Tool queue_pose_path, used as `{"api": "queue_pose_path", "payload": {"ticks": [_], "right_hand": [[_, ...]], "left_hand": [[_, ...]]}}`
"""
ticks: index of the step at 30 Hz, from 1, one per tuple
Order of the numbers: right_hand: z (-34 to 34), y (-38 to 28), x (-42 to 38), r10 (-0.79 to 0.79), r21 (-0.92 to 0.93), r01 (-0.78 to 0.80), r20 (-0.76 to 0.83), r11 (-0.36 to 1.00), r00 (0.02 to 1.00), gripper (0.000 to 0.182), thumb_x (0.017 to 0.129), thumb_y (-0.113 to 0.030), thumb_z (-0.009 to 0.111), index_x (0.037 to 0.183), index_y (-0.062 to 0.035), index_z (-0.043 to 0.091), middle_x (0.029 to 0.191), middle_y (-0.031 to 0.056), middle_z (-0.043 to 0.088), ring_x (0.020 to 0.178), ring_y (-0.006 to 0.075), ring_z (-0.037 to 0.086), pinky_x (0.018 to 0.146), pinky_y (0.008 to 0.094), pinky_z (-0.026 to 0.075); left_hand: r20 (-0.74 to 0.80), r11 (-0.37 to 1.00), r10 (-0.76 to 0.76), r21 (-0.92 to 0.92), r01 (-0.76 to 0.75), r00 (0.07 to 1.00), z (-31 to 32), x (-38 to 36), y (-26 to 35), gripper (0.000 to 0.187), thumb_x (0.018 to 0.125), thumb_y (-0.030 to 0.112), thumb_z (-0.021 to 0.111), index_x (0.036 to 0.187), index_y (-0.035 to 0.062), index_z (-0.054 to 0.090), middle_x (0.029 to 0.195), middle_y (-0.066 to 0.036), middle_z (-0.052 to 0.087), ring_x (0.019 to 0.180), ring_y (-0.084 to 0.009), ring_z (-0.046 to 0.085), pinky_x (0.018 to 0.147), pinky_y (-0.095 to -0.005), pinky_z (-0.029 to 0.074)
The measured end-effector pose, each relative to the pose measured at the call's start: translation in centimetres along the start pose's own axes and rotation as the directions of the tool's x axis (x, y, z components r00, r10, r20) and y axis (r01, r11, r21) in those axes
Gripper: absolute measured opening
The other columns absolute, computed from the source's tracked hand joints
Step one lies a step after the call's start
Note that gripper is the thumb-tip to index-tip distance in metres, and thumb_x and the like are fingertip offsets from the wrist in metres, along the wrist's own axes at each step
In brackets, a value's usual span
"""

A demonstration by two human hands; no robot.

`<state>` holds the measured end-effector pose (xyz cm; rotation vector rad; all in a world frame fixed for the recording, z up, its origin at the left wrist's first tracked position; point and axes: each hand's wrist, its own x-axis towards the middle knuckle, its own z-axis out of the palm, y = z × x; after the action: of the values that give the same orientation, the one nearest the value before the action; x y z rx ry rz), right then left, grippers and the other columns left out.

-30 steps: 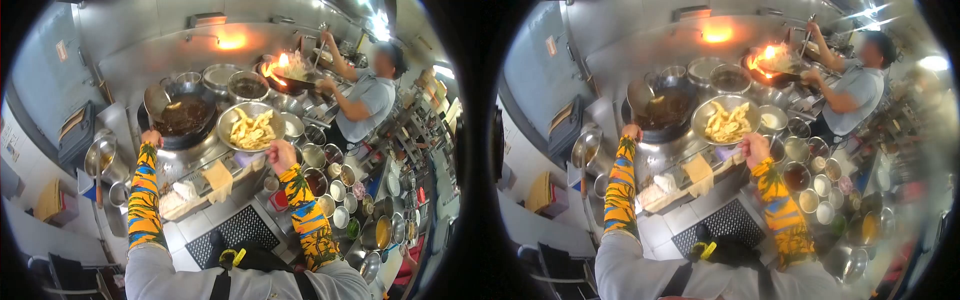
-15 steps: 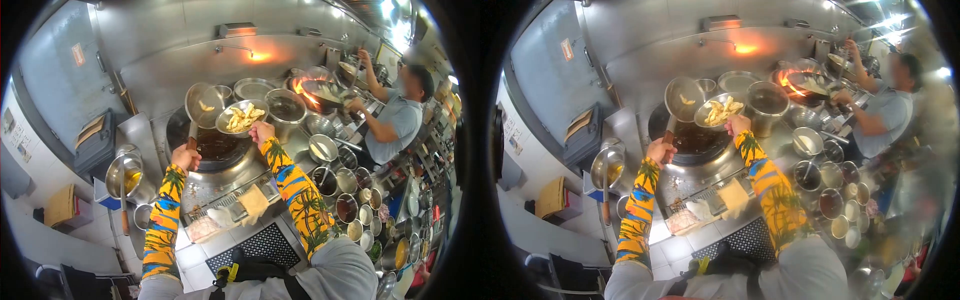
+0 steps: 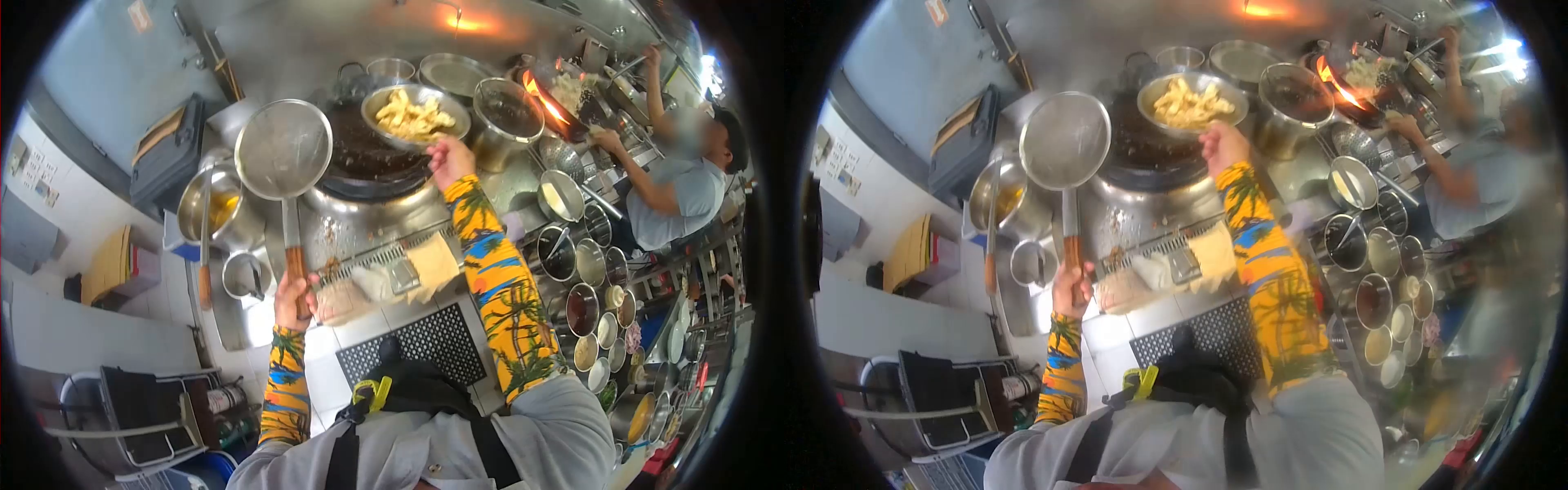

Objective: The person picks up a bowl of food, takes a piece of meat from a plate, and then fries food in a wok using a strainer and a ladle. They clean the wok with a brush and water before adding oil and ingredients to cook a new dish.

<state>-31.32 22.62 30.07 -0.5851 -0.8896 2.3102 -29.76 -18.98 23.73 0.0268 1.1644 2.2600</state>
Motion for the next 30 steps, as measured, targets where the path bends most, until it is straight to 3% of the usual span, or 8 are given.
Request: {"api": "queue_pose_path", "payload": {"ticks": [9,12,14,17,18,19,23,30], "right_hand": [[-13.4,-14.4,-20.5,-0.221,0.122,0.207,0.113,0.971,0.969,0.009,0.09,-0.016,0.059,0.088,-0.0082,0.057,0.067,-0.0002,0.055,0.052,0.0037,0.049,0.044,0.0195,0.037],[-24.3,-17.4,-30.9,-0.392,0.14,0.388,0.0,0.911,0.92,0.01,0.091,-0.014,0.056,0.096,-0.007,0.059,0.07,-0.0004,0.059,0.058,0.0041,0.053,0.047,0.0176,0.041],[-27.5,-18.1,-39.8,-0.515,-0.083,0.519,-0.331,0.851,0.791,0.004,0.088,-0.012,0.06,0.09,-0.0086,0.061,0.074,0.0003,0.061,0.062,0.0083,0.058,0.049,0.0198,0.044],[-32.7,-18.7,-53.4,-0.601,-0.328,0.506,-0.504,0.798,0.621,0.01,0.084,-0.011,0.065,0.082,-0.0086,0.055,0.07,0.0024,0.057,0.055,0.0096,0.053,0.044,0.0224,0.038],[-34.1,-18.6,-56.9,-0.597,-0.325,0.518,-0.597,0.791,0.536,0.011,0.083,-0.011,0.065,0.082,-0.0082,0.055,0.069,0.0026,0.056,0.053,0.0102,0.052,0.043,0.0225,0.038],[-35.1,-18.3,-61.1,-0.578,-0.305,0.54,-0.673,0.785,0.461,0.012,0.083,-0.012,0.065,0.082,-0.0078,0.054,0.067,0.0029,0.056,0.051,0.0108,0.051,0.042,0.0225,0.037],[-39.9,-15.0,-74.1,-0.553,-0.363,0.653,-0.827,0.664,0.104,0.009,0.082,-0.01,0.063,0.081,-0.0041,0.056,0.065,0.0062,0.056,0.048,0.0131,0.052,0.04,0.0251,0.039],[-47.5,-13.8,-78.6,-0.421,-0.465,0.767,-0.863,0.443,-0.279,0.011,0.083,-0.011,0.062,0.078,-0.0037,0.056,0.069,0.0076,0.059,0.056,0.0169,0.056,0.048,0.0275,0.044]], "left_hand": [[-0.076,0.982,-0.158,-0.118,0.148,0.984,-4.1,-11.4,-11.3,0.034,0.09,0.011,0.055,0.122,0.0041,0.045,0.099,-0.013,0.061,0.052,-0.0109,0.052,0.042,-0.0235,0.045],[-0.171,0.976,-0.215,-0.077,0.205,0.962,-4.8,-10.4,-14.1,0.029,0.09,0.017,0.06,0.115,0.0033,0.051,0.096,-0.01,0.063,0.053,-0.0067,0.048,0.042,-0.0195,0.04],[-0.151,0.964,-0.227,0.107,0.245,0.962,-8.1,-8.9,-16.5,0.026,0.091,0.022,0.06,0.107,0.0016,0.057,0.095,-0.007,0.065,0.052,-0.0047,0.04,0.041,-0.0172,0.032],[-0.217,0.905,-0.314,0.227,0.361,0.924,-6.4,-8.5,-15.3,0.046,0.091,0.046,0.052,0.127,0.0174,0.054,0.105,-0.004,0.063,0.076,-0.0111,0.054,0.065,-0.0285,0.045],[-0.178,0.917,-0.286,0.233,0.323,0.942,-11.2,-5.1,-15.9,0.054,0.091,0.048,0.051,0.134,0.0147,0.05,0.112,-0.005,0.06,0.085,-0.0149,0.056,0.074,-0.0323,0.045],[-0.124,0.759,0.066,0.65,0.031,0.99,-16.6,-1.4,-16.5,0.053,0.091,0.043,0.052,0.133,0.0117,0.05,0.108,-0.005,0.061,0.084,-0.0166,0.057,0.071,-0.0303,0.046],[0.05,0.345,0.552,0.895,-0.283,0.832,-3.0,-2.2,-11.3,0.047,0.093,0.037,0.053,0.13,0.0089,0.051,0.102,-0.006,0.062,0.08,-0.0155,0.057,0.066,-0.0277,0.046],[0.553,0.477,0.278,0.63,-0.613,0.785,20.0,-0.5,-14.2,0.037,0.094,0.027,0.054,0.124,0.0037,0.054,0.091,-0.008,0.063,0.074,-0.0134,0.057,0.06,-0.0239,0.045]]}}
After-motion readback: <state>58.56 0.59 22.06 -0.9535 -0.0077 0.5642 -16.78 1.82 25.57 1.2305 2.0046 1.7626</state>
